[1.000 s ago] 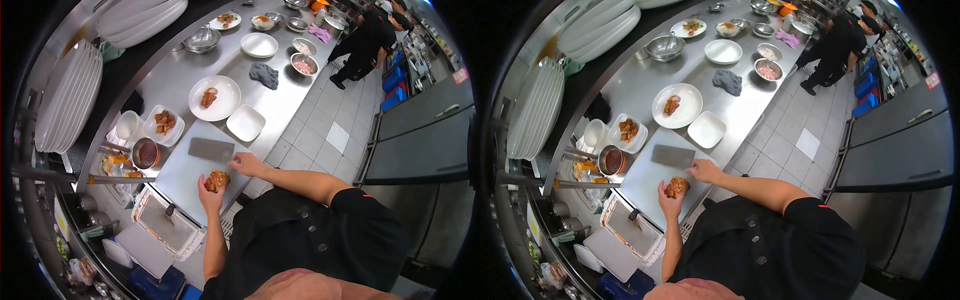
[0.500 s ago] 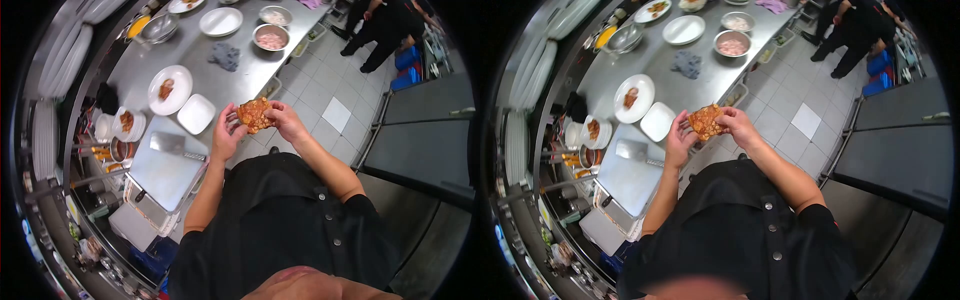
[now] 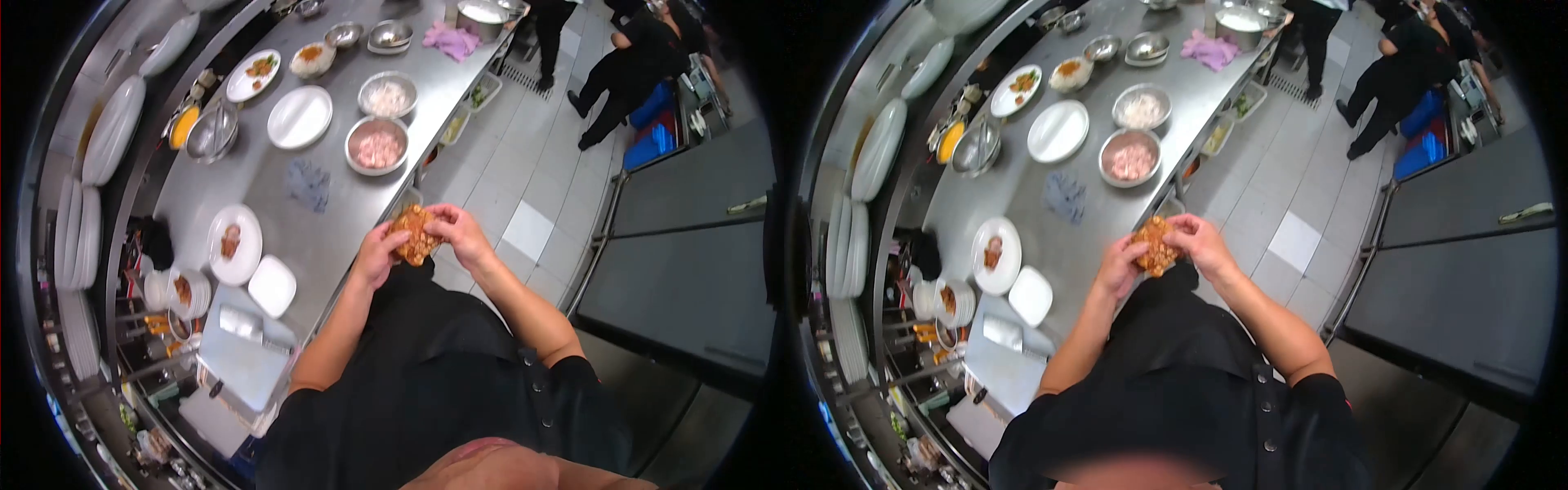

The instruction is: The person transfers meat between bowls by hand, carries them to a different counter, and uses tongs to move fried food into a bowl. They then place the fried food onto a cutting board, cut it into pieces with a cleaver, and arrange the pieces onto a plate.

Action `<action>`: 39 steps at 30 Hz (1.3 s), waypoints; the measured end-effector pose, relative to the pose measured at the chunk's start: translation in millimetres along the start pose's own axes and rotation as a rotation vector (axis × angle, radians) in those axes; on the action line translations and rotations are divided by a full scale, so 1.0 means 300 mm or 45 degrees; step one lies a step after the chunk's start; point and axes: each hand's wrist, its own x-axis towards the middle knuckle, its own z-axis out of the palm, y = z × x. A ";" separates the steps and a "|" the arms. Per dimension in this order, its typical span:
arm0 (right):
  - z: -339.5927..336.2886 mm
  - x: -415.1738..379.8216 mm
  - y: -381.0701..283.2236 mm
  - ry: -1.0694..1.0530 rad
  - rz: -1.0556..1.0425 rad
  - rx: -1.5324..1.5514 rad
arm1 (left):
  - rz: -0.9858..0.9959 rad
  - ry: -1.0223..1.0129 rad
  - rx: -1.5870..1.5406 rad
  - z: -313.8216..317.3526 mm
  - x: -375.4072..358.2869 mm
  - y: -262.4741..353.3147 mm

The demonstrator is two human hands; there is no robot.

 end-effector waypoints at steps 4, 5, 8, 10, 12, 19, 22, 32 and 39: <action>-0.148 0.238 -0.140 -0.082 0.073 -0.217 | -0.011 -0.102 -0.087 -0.015 0.299 0.027; -0.185 0.309 -0.196 -0.138 0.122 -0.287 | 0.018 -0.135 -0.126 -0.026 0.388 0.033; -0.263 0.455 -0.376 0.067 0.069 -0.457 | 0.125 -0.097 -0.268 0.035 0.579 0.136; -0.399 0.584 -0.463 0.080 0.002 -0.571 | 0.137 -0.089 -0.331 0.061 0.688 0.226; -0.556 0.715 -0.555 0.223 -0.064 -0.647 | 0.200 -0.047 -0.399 0.072 0.782 0.295; -1.098 1.377 -1.076 0.657 -0.371 -0.904 | 0.372 0.224 -0.482 0.075 1.073 0.491; -1.400 1.797 -1.303 1.008 -0.478 -1.290 | 0.555 0.234 -0.340 0.061 1.215 0.501; -1.947 2.558 -1.626 1.261 -0.278 -1.877 | 0.654 0.663 -0.534 0.351 1.634 0.674; -1.978 2.507 -1.872 0.957 -0.523 -1.978 | 0.648 0.732 -0.700 0.391 1.886 0.818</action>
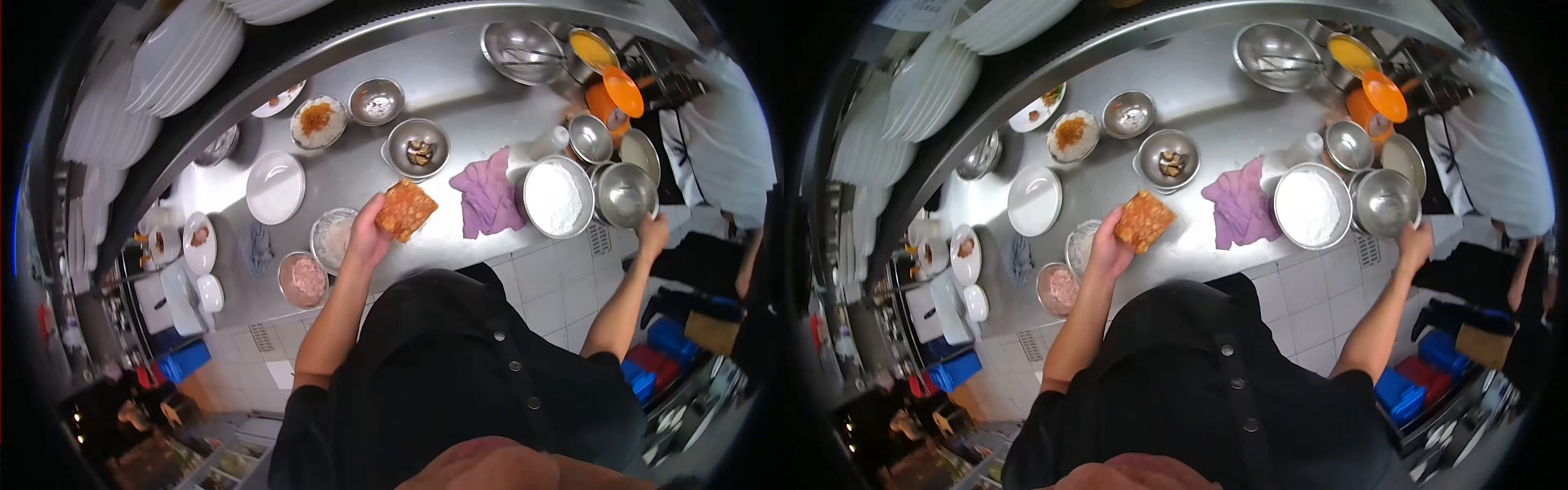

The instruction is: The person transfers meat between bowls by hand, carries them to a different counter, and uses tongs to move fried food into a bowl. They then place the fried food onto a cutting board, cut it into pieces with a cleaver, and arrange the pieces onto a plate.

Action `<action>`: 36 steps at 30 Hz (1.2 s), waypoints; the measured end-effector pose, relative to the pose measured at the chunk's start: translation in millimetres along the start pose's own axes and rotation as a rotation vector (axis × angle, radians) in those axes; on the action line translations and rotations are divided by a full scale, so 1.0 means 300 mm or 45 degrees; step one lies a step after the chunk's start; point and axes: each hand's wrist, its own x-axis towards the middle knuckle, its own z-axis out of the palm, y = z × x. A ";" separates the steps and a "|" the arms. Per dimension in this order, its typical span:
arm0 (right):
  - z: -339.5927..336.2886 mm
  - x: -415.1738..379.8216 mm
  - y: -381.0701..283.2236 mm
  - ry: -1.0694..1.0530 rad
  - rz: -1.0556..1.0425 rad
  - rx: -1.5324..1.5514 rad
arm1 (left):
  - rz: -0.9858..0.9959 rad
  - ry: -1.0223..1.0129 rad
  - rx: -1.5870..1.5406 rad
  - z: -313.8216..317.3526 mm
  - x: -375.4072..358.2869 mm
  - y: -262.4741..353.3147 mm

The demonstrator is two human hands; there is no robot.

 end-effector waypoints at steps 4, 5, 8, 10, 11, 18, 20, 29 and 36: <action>-0.267 -0.132 -0.329 0.374 -0.272 0.232 | 0.037 -0.172 0.210 0.173 0.076 0.043; -0.283 -0.155 -0.388 0.355 -0.355 0.394 | 0.073 -0.258 0.346 0.223 0.099 0.055; -0.234 -0.259 -0.595 -0.381 -0.212 0.589 | 0.078 -0.409 0.619 0.401 0.182 0.095; -0.128 -0.382 -0.740 -0.743 -0.291 0.997 | 0.031 -0.344 0.935 0.565 0.217 0.145; -0.060 -0.430 -0.792 -0.852 -0.307 1.035 | -0.016 -0.248 1.251 0.620 0.233 0.158; 0.192 -0.515 -0.996 -1.264 0.335 1.564 | 0.534 0.210 1.515 0.504 0.186 0.211; 0.242 -0.482 -1.066 -1.289 0.423 1.660 | 0.599 0.270 1.346 0.405 0.112 0.214; 0.781 -0.281 -1.653 -1.131 0.754 2.010 | 0.456 0.877 1.103 -0.190 -0.254 0.064; 1.218 -0.090 -1.951 -0.758 0.899 2.550 | 0.203 1.141 1.045 -0.250 -0.418 -0.072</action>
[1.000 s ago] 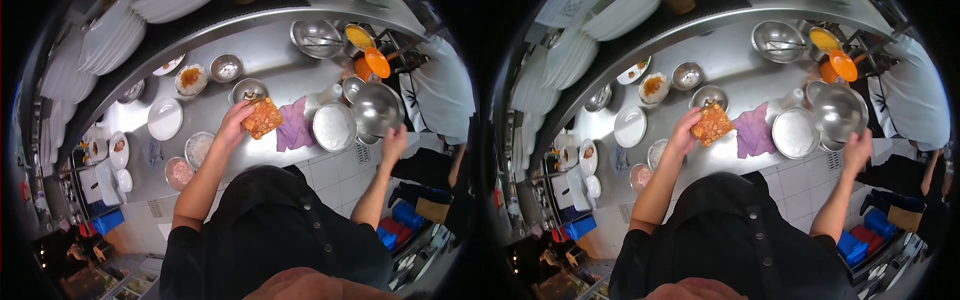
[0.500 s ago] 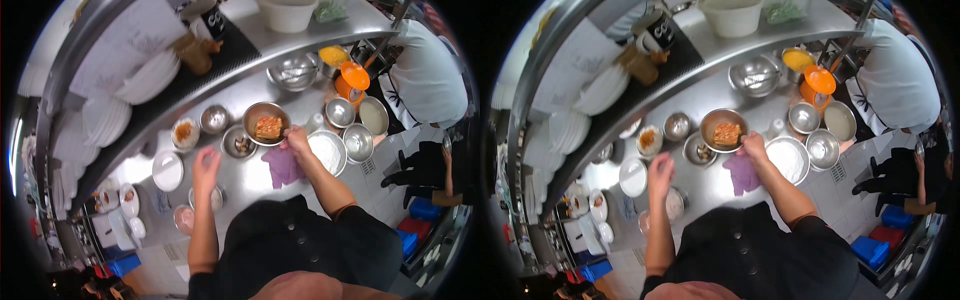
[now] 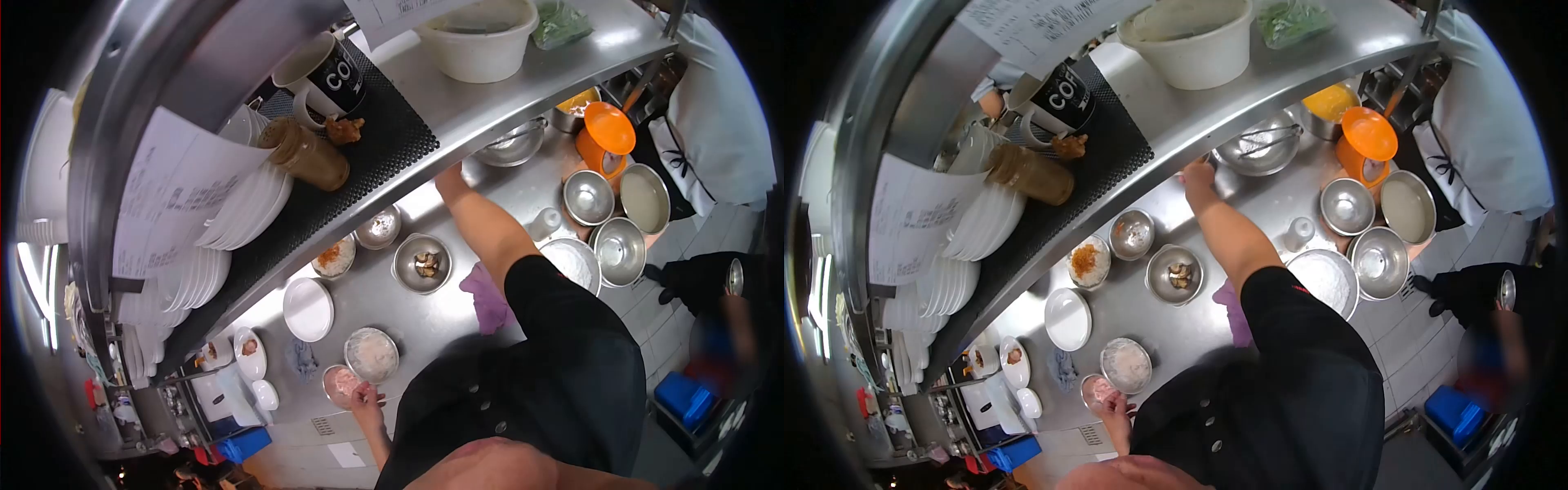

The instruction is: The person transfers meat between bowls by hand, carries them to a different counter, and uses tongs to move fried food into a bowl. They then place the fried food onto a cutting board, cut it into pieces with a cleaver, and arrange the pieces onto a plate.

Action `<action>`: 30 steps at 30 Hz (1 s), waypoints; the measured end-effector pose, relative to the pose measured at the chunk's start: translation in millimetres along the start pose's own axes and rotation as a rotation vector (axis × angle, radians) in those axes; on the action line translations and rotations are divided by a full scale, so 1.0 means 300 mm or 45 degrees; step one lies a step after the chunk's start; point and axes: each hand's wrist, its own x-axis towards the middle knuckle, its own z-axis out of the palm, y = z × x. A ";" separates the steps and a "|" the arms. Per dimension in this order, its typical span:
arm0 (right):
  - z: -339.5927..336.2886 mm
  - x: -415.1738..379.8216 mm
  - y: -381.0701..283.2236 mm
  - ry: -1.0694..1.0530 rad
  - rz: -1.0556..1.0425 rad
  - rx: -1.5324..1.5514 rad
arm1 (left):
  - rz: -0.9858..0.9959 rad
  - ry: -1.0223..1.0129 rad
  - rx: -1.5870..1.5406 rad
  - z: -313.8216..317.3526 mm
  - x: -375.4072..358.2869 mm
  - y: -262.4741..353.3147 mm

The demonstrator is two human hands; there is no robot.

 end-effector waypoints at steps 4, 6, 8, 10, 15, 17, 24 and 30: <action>0.027 0.041 -0.018 -0.080 -0.011 0.126 | -0.028 0.003 -0.021 0.010 -0.012 0.009; 0.032 0.046 -0.030 -0.133 -0.025 0.152 | -0.007 -0.009 -0.023 0.035 -0.002 0.051; 0.040 0.039 -0.031 -0.202 -0.044 0.172 | 0.018 -0.021 -0.033 0.084 0.034 0.107; 0.046 0.020 -0.010 -0.315 -0.098 0.187 | 0.149 -0.238 -0.065 0.157 0.080 0.170; -0.049 -0.658 -0.369 -0.359 -0.054 -0.537 | 0.398 -0.980 0.100 0.524 0.147 0.269; -0.197 -0.896 -0.417 -0.357 -0.103 -0.680 | 0.621 -1.223 0.476 0.690 0.147 0.294; -0.514 -1.235 -0.551 -0.370 -0.192 -1.256 | 1.280 -1.090 1.037 1.106 0.166 0.059; -0.541 -1.187 -0.536 -0.424 -0.225 -1.219 | 1.239 -1.050 1.194 1.086 0.149 0.088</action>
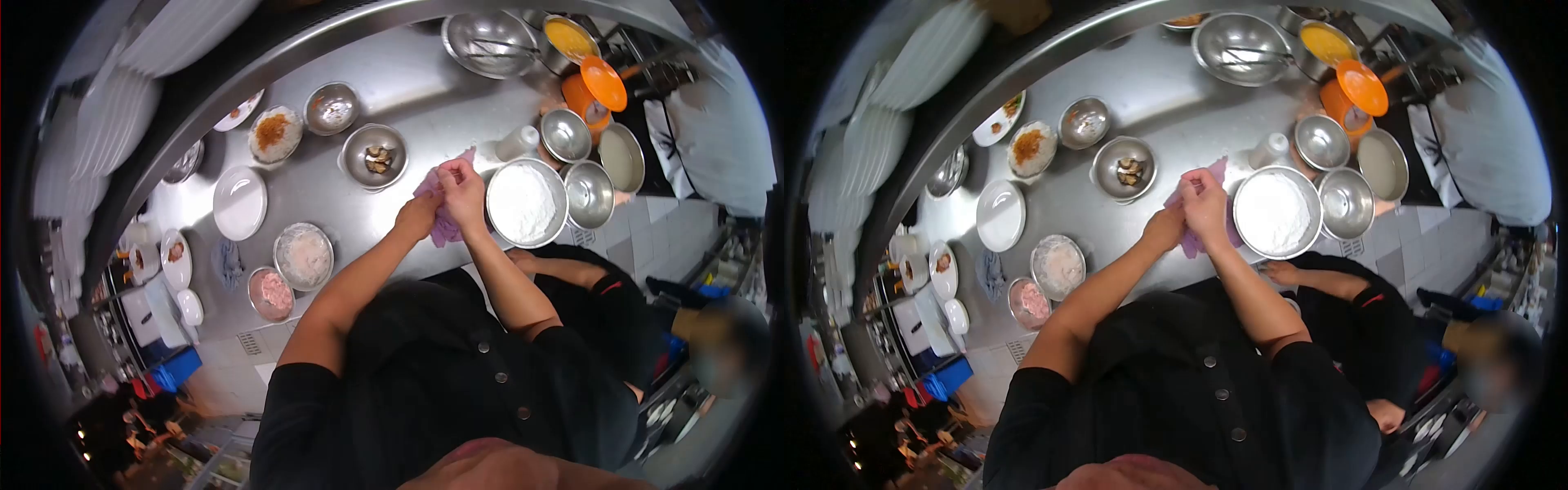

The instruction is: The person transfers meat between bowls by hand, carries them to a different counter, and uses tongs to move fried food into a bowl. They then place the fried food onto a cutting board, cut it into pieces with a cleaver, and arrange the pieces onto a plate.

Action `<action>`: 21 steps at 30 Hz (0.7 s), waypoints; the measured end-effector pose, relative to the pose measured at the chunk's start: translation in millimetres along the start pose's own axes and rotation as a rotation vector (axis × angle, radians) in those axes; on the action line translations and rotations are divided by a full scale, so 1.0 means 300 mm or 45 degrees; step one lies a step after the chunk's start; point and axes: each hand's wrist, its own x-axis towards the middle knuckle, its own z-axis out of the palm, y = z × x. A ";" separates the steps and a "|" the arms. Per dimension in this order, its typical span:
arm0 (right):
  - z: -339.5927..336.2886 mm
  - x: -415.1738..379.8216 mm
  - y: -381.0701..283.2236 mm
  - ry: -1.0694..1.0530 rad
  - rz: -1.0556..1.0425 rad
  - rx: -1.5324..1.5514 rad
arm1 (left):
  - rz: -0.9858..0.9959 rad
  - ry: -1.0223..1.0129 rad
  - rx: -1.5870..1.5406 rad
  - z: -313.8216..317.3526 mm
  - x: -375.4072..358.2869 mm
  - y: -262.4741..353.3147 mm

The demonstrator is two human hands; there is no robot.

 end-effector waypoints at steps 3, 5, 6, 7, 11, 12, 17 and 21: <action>0.042 0.035 -0.045 -0.015 -0.026 -0.017 | 0.020 0.100 -0.090 -0.062 -0.131 -0.035; 0.083 0.056 -0.056 -0.040 -0.061 -0.002 | 0.001 0.183 -0.405 -0.173 -0.295 -0.019; 0.101 0.060 -0.065 -0.064 -0.080 -0.051 | -0.132 0.154 -0.559 -0.233 -0.383 -0.019; 0.125 0.060 -0.075 -0.101 -0.102 -0.099 | -0.190 0.198 -0.564 -0.292 -0.477 -0.024; 0.268 -0.018 -0.090 -0.229 -0.137 -0.104 | -0.436 0.462 -0.767 -0.375 -0.901 -0.134; 0.314 -0.068 -0.118 -0.260 -0.104 -0.155 | -0.535 0.595 -0.855 -0.373 -1.008 -0.170; 0.526 -0.321 -0.036 -0.502 -0.009 -0.281 | -0.970 1.133 -0.944 -0.171 -1.476 -0.537; 0.691 -0.554 0.052 -0.563 -0.028 -0.572 | -1.155 1.277 -0.906 -0.034 -1.695 -0.792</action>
